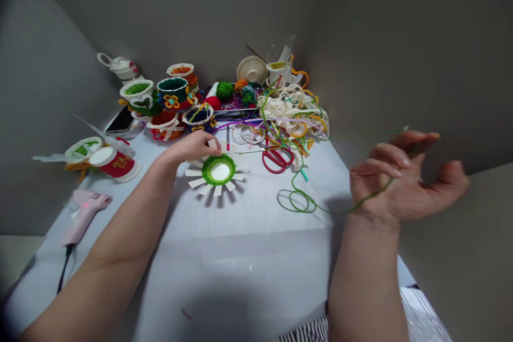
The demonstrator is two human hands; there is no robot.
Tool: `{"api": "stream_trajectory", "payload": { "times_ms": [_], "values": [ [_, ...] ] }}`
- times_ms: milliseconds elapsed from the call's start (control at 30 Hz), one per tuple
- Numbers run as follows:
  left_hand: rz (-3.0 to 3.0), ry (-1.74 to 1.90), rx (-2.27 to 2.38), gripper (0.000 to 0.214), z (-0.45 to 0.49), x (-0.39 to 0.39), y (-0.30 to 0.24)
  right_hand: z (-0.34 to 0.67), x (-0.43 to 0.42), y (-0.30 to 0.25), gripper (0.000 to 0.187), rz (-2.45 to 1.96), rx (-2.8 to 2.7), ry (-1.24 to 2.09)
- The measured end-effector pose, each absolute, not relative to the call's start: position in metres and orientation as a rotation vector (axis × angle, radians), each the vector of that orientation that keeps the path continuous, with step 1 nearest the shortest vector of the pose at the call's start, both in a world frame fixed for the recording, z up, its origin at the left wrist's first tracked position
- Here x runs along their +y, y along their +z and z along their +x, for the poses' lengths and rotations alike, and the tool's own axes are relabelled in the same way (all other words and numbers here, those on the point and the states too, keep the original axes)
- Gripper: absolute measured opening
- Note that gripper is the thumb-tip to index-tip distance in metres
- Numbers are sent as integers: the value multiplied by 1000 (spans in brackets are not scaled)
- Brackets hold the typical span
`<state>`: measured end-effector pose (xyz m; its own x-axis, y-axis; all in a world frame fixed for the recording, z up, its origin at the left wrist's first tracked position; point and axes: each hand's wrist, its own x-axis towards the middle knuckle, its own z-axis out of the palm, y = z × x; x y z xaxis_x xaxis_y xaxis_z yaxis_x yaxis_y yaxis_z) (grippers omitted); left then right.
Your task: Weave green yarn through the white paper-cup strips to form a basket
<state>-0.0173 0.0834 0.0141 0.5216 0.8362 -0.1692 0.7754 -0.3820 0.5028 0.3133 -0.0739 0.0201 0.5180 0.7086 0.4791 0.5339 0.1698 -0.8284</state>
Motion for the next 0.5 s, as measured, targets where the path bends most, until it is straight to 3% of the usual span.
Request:
{"api": "stream_trajectory", "payload": {
  "times_ms": [133,200,333,400,500],
  "values": [
    [2232,144,1329,26,-16,82,17,311,-58,10,15,-1183,-734,726],
    [2227,148,1328,26,-16,83,16,303,-48,-1,16,-1366,-794,675],
    [2218,160,1300,28,-15,83,12,278,-40,-24,39,-1847,-1376,292],
    [2206,168,1273,28,-14,82,10,263,-41,-31,38,-1726,-1541,191],
    [2177,176,1223,27,-10,77,11,241,-42,-37,41,-1347,-1713,450]
  ]
}}
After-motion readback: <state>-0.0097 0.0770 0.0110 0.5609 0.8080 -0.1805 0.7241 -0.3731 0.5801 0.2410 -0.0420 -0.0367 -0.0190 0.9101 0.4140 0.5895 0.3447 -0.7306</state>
